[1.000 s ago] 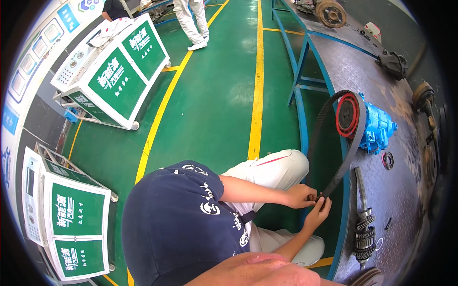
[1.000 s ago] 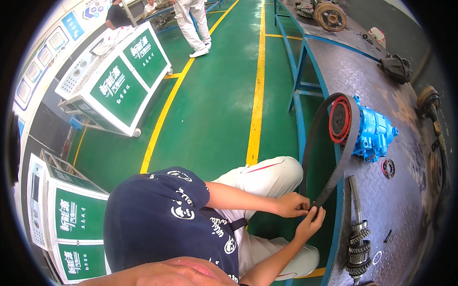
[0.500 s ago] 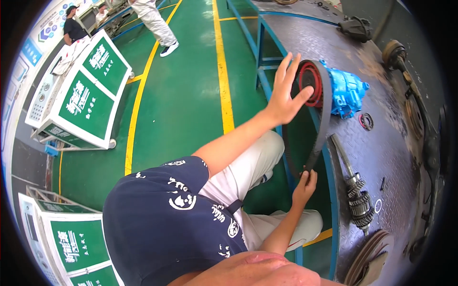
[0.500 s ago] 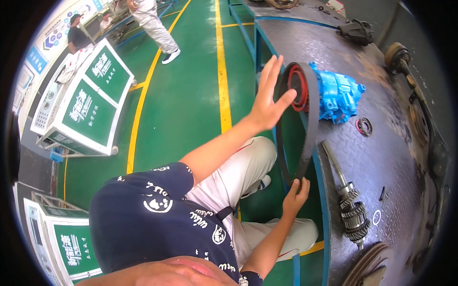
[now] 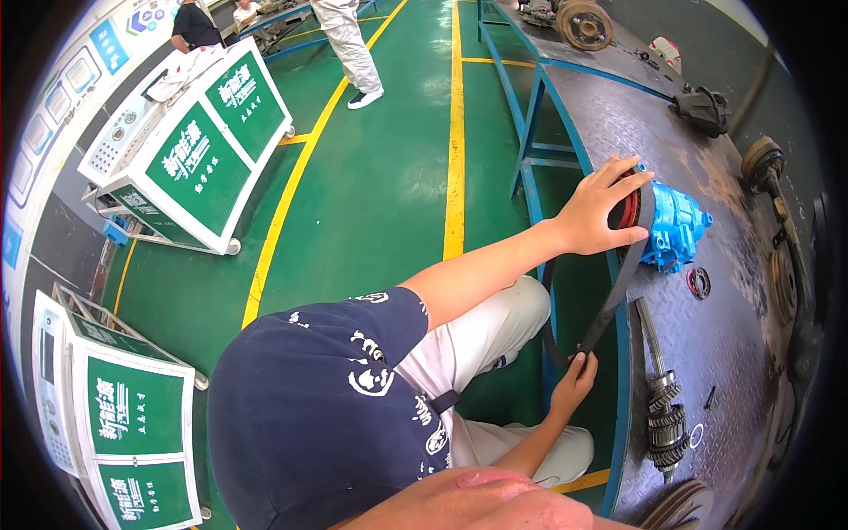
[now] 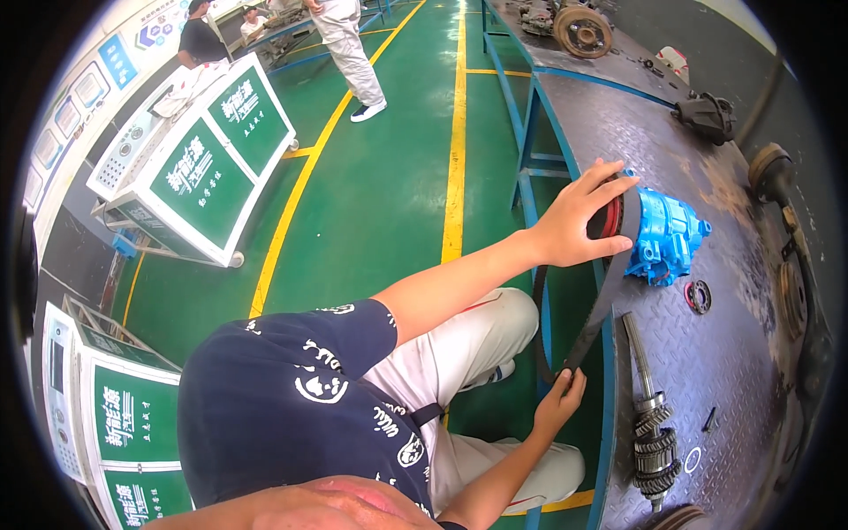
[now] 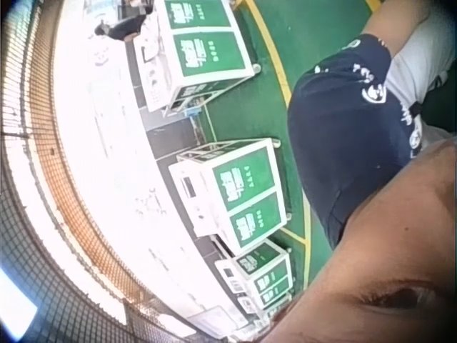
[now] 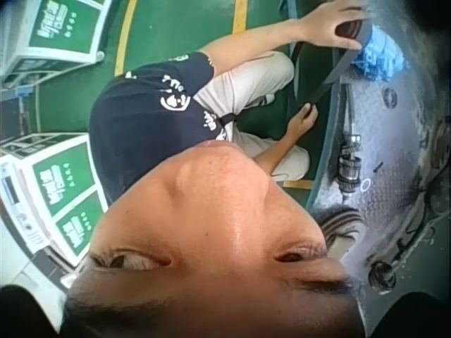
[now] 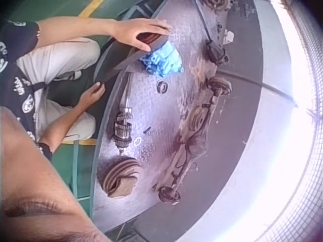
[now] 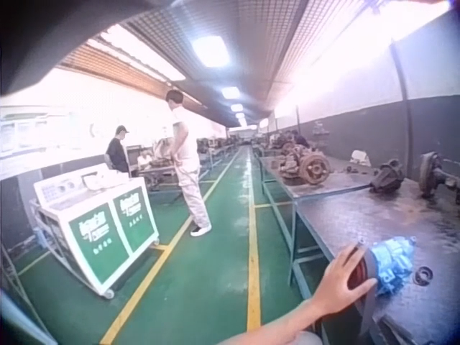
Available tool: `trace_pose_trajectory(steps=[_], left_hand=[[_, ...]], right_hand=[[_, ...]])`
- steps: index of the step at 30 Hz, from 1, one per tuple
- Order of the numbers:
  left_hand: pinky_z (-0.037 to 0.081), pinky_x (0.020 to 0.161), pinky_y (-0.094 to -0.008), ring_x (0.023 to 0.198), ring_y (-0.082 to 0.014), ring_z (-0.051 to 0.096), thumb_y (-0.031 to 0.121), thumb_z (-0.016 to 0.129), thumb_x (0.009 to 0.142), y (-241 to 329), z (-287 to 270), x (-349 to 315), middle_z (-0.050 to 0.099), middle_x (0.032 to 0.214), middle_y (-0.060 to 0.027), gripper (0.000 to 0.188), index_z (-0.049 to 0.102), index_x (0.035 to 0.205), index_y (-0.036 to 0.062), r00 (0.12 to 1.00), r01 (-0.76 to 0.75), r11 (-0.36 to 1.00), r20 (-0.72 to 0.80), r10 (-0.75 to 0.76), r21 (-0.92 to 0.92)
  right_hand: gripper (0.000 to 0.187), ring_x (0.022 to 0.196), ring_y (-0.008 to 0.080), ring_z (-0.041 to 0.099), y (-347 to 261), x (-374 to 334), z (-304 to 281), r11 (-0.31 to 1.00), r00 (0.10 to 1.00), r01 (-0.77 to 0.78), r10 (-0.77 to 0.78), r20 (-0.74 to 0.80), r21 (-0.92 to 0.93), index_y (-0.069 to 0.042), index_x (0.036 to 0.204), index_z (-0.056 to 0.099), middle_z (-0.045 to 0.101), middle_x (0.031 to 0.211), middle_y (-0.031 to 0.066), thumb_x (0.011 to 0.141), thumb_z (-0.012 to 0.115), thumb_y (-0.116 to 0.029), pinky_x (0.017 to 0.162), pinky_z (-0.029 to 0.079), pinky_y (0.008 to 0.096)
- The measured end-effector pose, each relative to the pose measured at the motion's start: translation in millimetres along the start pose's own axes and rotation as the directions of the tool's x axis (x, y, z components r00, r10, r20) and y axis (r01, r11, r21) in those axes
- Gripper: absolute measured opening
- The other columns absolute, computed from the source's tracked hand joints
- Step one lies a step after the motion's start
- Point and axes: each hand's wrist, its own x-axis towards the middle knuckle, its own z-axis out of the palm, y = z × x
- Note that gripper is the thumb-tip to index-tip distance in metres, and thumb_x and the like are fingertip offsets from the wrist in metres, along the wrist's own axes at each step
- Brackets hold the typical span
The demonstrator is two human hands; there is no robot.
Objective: The person assembles a series of gears onto a metal shaft by hand while sitting at a workbench. The person then moves to a different part of the workbench and touches a blue housing unit with a black belt.
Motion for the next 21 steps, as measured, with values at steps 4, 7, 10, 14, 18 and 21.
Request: trace_pose_trajectory(steps=[4,7,10,14,18,21], left_hand=[[0.035,0.124,-0.0632,0.153,-0.0564,0.038,0.049,0.086,0.084,5.0,10.6,3.1,0.043,0.162,-0.0207,0.082,0.055,0.152,0.015,0.997,-0.046,0.999,-0.062,0.045,-0.01],[0.036,0.123,-0.0635,0.153,-0.0558,0.038,0.048,0.086,0.083,-0.6,6.3,-5.4,0.043,0.162,-0.0192,0.081,0.055,0.15,0.0153,0.997,-0.011,1.0,-0.079,0.013,0.027],[0.036,0.123,-0.0636,0.154,-0.055,0.036,0.048,0.086,0.083,1.4,12.5,-5.4,0.042,0.164,-0.0185,0.081,0.055,0.151,0.0167,0.996,-0.01,1.0,-0.091,0.011,0.011],[0.036,0.122,-0.0643,0.157,-0.0536,0.034,0.048,0.085,0.084,2.8,14.6,-6.0,0.04,0.166,-0.0173,0.081,0.055,0.152,0.0186,0.997,0.006,1.0,-0.083,-0.006,-0.009],[0.035,0.121,-0.0655,0.158,-0.0532,0.032,0.048,0.085,0.084,1.4,15.5,-8.3,0.039,0.168,-0.017,0.081,0.053,0.153,0.0194,0.997,0.017,1.0,-0.079,-0.017,-0.003],[0.034,0.121,-0.0662,0.159,-0.0531,0.03,0.048,0.084,0.085,0.2,16.3,-8.9,0.038,0.169,-0.0169,0.082,0.052,0.155,0.02,0.997,0.012,1.0,-0.08,-0.011,0.007]], right_hand=[[0.035,0.097,0.0195,0.061,2.5,5.0,-2.4,1.0,1.0,-0.005,0.005,-0.003,0.002,0.005,0.128,0.064,0.063,0.111,0.01,0.117,0.054,-0.027,0.091,0.05,0.0341],[0.035,0.098,0.0217,0.061,6.3,4.3,10.0,0.999,1.0,-0.018,0.018,0.022,0.029,0.006,0.127,0.064,0.062,0.112,0.0116,0.117,0.054,-0.026,0.091,0.05,0.0357],[0.035,0.1,0.022,0.061,5.7,7.3,6.3,1.0,1.0,-0.009,0.009,0.012,0.021,0.005,0.129,0.064,0.063,0.114,0.0121,0.118,0.053,-0.026,0.093,0.05,0.0362],[0.035,0.101,0.0221,0.062,8.7,6.5,3.6,1.0,1.0,-0.019,0.018,0.022,0.015,0.005,0.13,0.063,0.064,0.114,0.0126,0.118,0.053,-0.026,0.094,0.05,0.0369],[0.036,0.1,0.0206,0.061,10.7,5.9,3.0,0.999,0.999,-0.037,0.037,0.027,0.002,0.004,0.128,0.063,0.065,0.112,0.011,0.118,0.054,-0.028,0.094,0.05,0.0356],[0.037,0.098,0.0182,0.058,11.4,7.2,2.4,0.999,0.999,-0.024,0.025,0.028,-0.032,0.002,0.125,0.063,0.063,0.106,0.0076,0.118,0.054,-0.033,0.092,0.049,0.0331]])
